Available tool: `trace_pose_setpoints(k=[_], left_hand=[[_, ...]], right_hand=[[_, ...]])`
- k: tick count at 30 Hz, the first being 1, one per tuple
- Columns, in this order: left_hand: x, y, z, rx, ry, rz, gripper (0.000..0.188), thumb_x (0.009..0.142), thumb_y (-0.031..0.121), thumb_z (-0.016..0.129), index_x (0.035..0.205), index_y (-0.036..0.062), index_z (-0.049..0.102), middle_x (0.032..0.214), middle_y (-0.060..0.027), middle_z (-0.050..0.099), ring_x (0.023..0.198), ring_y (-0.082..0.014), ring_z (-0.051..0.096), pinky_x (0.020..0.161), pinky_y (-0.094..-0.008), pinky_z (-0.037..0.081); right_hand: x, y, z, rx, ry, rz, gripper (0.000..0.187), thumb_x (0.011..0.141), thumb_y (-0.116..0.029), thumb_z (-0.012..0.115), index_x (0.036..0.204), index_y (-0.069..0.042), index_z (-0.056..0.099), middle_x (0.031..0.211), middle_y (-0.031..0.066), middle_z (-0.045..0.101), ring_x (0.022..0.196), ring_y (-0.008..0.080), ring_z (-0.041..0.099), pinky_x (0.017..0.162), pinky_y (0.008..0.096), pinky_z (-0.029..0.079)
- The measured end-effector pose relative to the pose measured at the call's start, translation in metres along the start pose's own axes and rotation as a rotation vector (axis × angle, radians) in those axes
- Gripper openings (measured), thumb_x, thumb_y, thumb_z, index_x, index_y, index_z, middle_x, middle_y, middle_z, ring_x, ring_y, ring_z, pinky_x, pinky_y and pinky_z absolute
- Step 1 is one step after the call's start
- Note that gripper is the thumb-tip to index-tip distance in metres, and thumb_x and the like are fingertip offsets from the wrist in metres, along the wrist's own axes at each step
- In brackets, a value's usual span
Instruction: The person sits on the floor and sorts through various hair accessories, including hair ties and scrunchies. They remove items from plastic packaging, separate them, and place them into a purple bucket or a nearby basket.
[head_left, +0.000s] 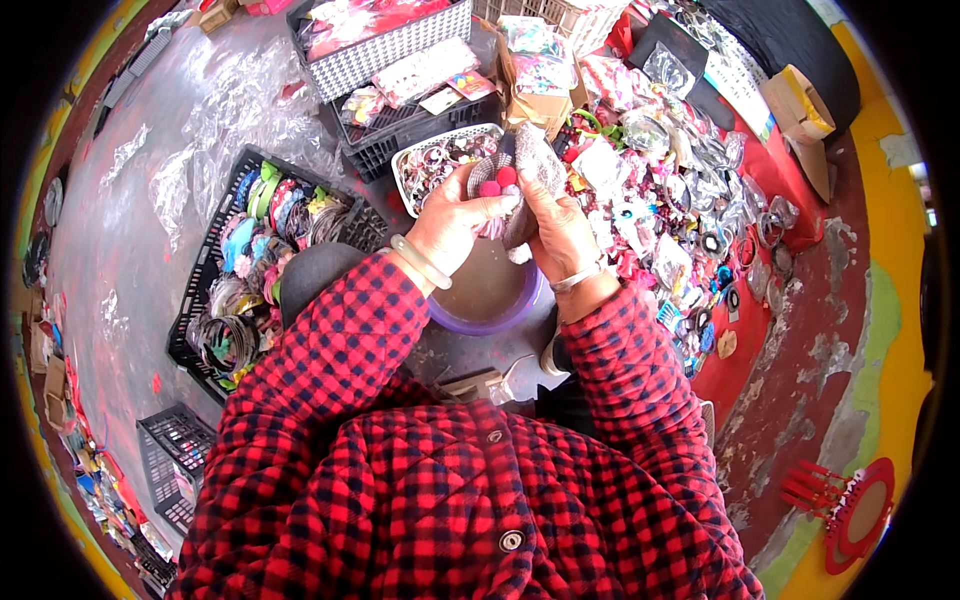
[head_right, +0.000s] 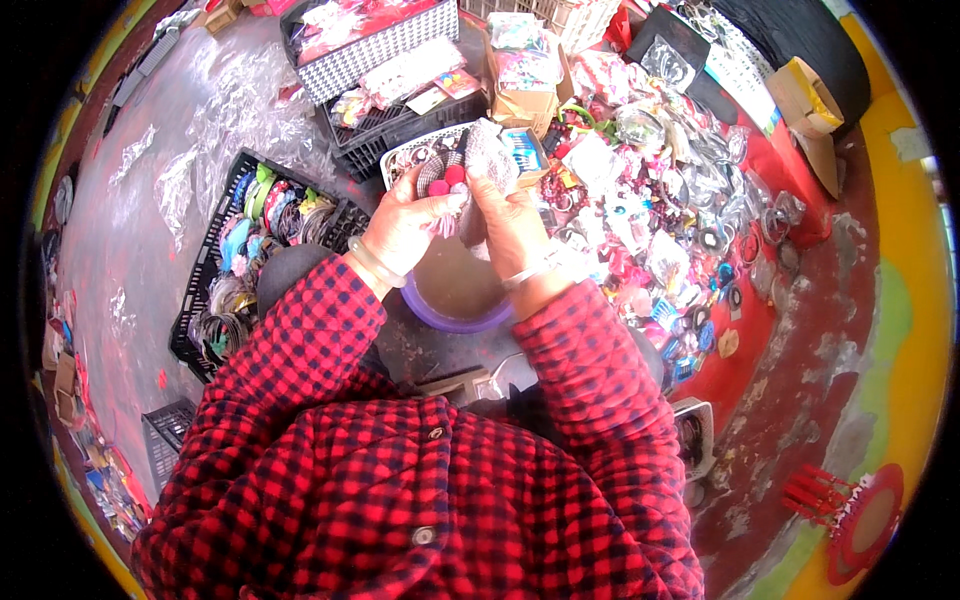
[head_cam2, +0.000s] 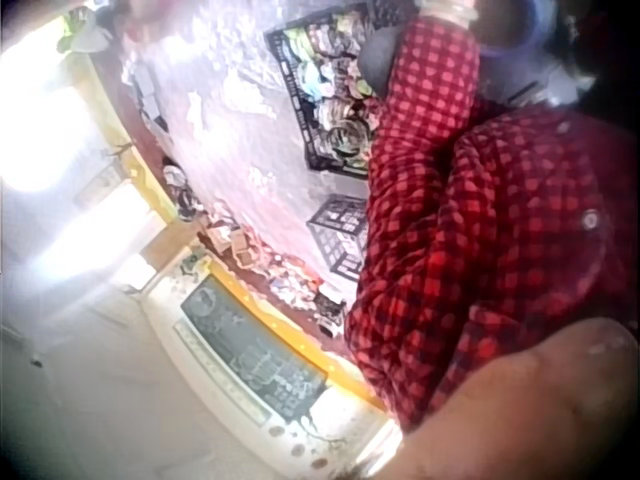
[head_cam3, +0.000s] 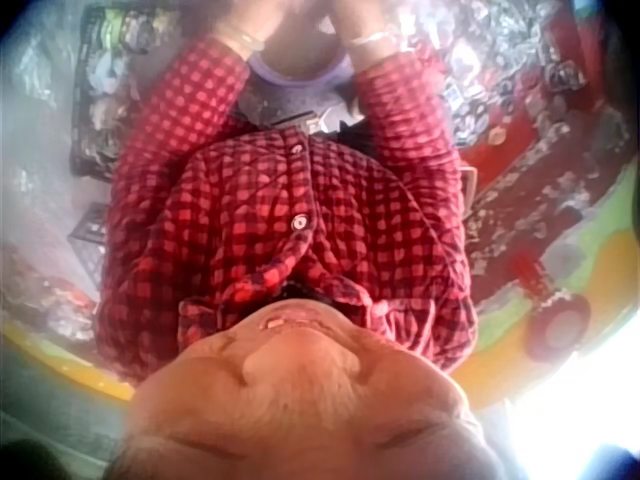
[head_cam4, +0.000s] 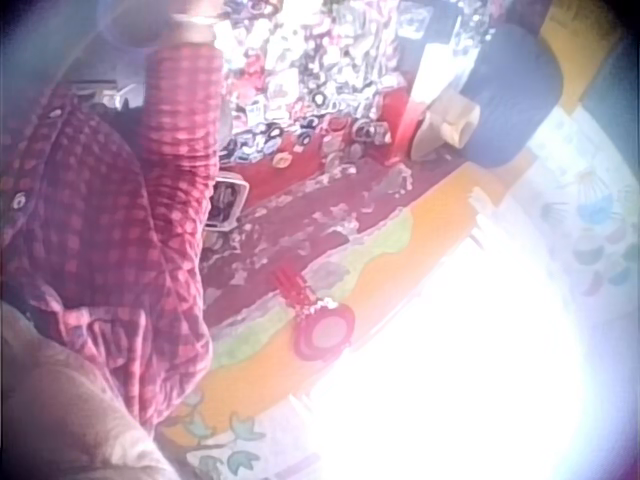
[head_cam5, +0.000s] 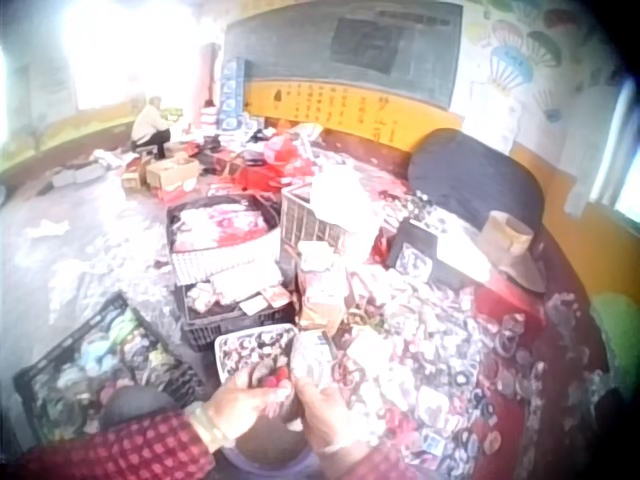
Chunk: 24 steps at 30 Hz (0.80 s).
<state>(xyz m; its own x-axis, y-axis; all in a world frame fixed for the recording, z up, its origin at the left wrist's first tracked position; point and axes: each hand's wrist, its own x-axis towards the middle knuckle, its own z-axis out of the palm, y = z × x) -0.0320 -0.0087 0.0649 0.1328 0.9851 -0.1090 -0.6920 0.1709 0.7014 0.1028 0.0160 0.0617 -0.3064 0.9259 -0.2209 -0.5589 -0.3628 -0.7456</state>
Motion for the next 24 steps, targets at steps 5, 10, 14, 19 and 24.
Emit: trace_pose_setpoints(k=[5,10,14,19,24], left_hand=[[-0.002,0.003,0.0,0.204,-0.014,-0.015,0.045,0.077,-0.006,0.058,0.12,0.0031,0.045,0.1,-0.0046,0.058,0.086,-0.0133,0.058,0.071,-0.0243,0.047],[-0.001,-0.004,-0.002,0.146,-0.009,0.003,0.047,0.077,-0.007,0.056,0.122,0.0001,0.041,0.106,-0.0076,0.055,0.093,-0.0148,0.057,0.081,-0.0268,0.047],[-0.002,-0.002,0.002,0.097,-0.032,0.002,0.049,0.077,-0.009,0.055,0.123,0.0004,0.04,0.109,-0.0089,0.054,0.097,-0.0169,0.056,0.086,-0.0284,0.046],[-0.004,-0.003,0.003,0.09,0.033,-0.049,0.053,0.076,-0.011,0.056,0.125,0.0023,0.038,0.108,-0.0102,0.055,0.097,-0.0193,0.056,0.086,-0.0294,0.047],[-0.001,-0.006,0.002,-0.026,0.016,-0.043,0.051,0.076,-0.011,0.056,0.123,0.0026,0.041,0.107,-0.01,0.055,0.095,-0.0193,0.057,0.085,-0.029,0.047]], right_hand=[[-0.006,-0.013,0.009,-0.081,0.127,-0.043,0.02,0.081,-0.001,0.06,0.101,-0.004,0.059,0.09,0.005,0.064,0.076,0.0137,0.061,0.067,0.0255,0.049],[-0.005,-0.009,0.01,-0.204,0.214,-0.097,0.021,0.08,0.003,0.059,0.1,-0.002,0.059,0.089,0.0059,0.064,0.077,0.0146,0.061,0.068,0.0257,0.049],[0.001,0.002,0.007,-0.09,0.2,-0.18,0.019,0.081,0.003,0.057,0.099,-0.001,0.058,0.088,0.0063,0.063,0.078,0.0154,0.06,0.069,0.0262,0.049],[0.0,0.003,0.005,-0.005,0.248,-0.046,0.014,0.085,-0.004,0.055,0.098,0.001,0.058,0.086,0.0081,0.063,0.072,0.0174,0.061,0.063,0.0291,0.051],[-0.001,0.003,0.007,0.04,0.24,-0.076,0.014,0.084,0.0,0.053,0.098,0.0,0.057,0.087,0.0077,0.063,0.074,0.0164,0.061,0.065,0.0278,0.05]])
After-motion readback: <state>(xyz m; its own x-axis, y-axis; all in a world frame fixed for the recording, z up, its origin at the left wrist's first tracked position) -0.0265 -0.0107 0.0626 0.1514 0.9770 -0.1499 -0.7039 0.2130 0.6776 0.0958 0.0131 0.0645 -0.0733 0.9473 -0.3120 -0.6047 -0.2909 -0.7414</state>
